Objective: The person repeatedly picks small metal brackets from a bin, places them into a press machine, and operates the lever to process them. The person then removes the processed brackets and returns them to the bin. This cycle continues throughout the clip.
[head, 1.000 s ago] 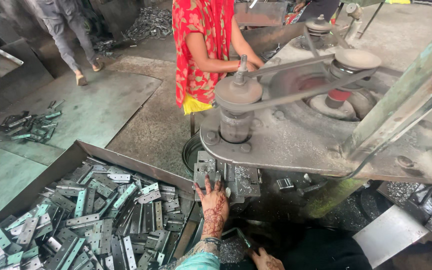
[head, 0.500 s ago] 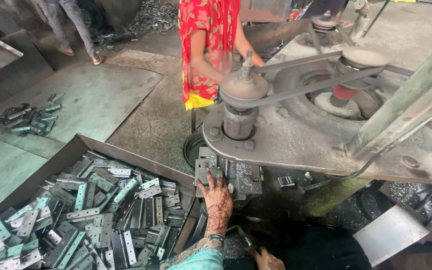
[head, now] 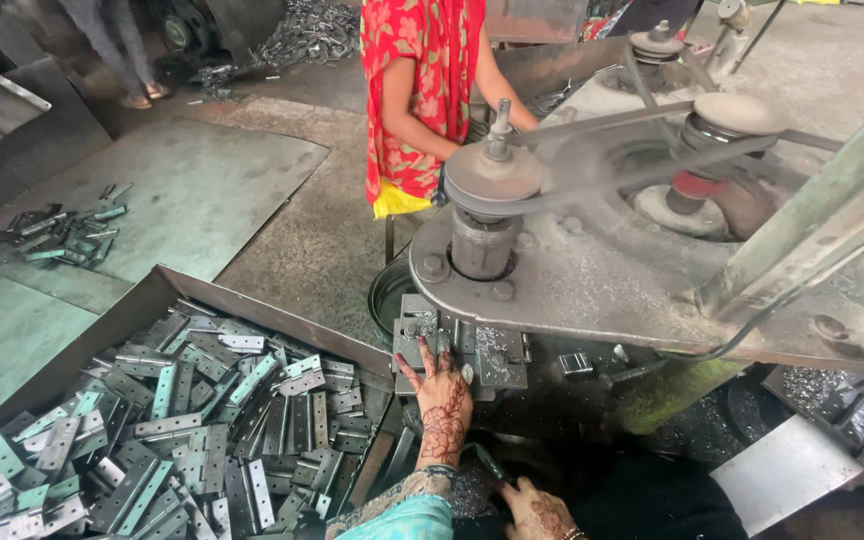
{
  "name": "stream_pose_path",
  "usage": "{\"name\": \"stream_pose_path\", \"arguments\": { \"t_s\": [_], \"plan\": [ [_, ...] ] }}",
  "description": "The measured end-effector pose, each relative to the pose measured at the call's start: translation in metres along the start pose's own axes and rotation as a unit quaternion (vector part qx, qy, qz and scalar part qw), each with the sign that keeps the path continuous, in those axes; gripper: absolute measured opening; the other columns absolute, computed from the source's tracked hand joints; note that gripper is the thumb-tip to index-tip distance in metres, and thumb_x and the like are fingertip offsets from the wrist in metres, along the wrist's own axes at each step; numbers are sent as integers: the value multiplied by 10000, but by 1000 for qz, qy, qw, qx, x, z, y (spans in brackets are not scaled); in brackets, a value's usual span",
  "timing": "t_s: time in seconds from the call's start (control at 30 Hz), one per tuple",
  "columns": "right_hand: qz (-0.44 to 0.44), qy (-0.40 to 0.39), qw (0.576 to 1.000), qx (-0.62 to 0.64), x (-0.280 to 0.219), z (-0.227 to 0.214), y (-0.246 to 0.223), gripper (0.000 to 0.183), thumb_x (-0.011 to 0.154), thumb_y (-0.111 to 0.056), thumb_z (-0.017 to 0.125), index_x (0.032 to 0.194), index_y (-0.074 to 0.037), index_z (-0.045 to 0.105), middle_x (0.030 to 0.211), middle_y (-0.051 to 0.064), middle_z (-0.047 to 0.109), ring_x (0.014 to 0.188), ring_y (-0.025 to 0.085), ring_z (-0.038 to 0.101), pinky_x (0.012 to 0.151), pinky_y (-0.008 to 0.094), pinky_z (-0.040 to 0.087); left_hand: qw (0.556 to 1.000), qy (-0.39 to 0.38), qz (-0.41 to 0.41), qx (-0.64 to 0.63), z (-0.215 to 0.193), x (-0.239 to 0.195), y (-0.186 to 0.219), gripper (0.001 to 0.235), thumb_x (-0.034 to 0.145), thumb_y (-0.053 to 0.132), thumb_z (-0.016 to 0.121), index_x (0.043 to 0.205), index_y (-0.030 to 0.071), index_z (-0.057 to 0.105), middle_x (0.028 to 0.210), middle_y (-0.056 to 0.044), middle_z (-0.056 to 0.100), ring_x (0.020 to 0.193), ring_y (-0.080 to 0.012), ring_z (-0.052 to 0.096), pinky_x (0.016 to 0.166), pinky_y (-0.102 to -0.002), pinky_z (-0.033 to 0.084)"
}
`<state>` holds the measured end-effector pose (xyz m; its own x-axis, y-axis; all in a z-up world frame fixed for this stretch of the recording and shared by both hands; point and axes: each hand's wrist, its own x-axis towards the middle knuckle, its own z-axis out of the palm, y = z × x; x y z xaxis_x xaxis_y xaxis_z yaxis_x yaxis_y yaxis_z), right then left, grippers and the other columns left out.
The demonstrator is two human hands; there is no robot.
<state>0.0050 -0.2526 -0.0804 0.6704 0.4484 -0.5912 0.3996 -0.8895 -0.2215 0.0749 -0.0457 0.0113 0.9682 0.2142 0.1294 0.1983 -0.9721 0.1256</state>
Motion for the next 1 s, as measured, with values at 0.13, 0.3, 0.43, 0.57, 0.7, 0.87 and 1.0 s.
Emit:
{"name": "stream_pose_path", "arguments": {
  "t_s": [0.13,0.3,0.43,0.57,0.7,0.87,1.0],
  "plan": [
    [-9,24,998,-49,31,64,14,633,1037,-256,462,1628,-337,250,1426,262,448,1210,346,623,1030,395,529,999,-49,10,16,-1,-5,0,469,953,215,484,1378,50,592,1582,-88,396,1551,-436,23,1123,-801,-70],
    [-18,80,996,19,25,85,16,663,980,-223,407,1603,-365,230,1496,178,463,1208,245,677,1028,308,570,999,3,31,15,1,-14,-8,478,916,211,531,1361,58,616,1566,-82,422,1539,-430,61,1133,-785,-51],
    [17,16,1000,14,12,20,-4,659,965,-287,530,1584,-310,305,1488,201,451,1259,305,616,1079,382,509,999,-18,18,-27,1,2,-19,477,948,223,509,1390,63,592,1545,-38,435,1561,-392,59,1149,-784,-50],
    [-7,-12,999,34,-26,-27,-11,722,934,-367,658,1565,-182,358,1443,224,487,1274,351,592,1106,428,480,997,4,23,-79,13,4,-22,470,962,233,501,1397,80,595,1544,-26,447,1555,-380,99,1171,-762,-47],
    [11,-53,998,17,-10,-34,-17,712,938,-352,633,1572,-184,357,1418,211,521,1273,340,598,1101,423,487,997,14,23,-75,9,25,-23,463,946,224,506,1379,84,593,1549,-27,431,1525,-373,111,1151,-765,-62],
    [56,-68,996,4,28,22,8,706,940,-342,641,1570,-195,357,1411,194,515,1268,321,597,1093,414,488,996,5,28,-80,10,24,-24,447,958,206,513,1380,86,602,1543,-11,468,1561,-357,119,1188,-737,-50],
    [49,-70,996,2,36,45,18,702,941,-334,647,1568,-205,357,1405,181,510,1264,306,596,1087,406,489,995,18,42,-87,8,11,-32,479,895,208,570,1357,85,598,1529,-33,465,1545,-366,114,1175,-731,-39]
  ]
}}
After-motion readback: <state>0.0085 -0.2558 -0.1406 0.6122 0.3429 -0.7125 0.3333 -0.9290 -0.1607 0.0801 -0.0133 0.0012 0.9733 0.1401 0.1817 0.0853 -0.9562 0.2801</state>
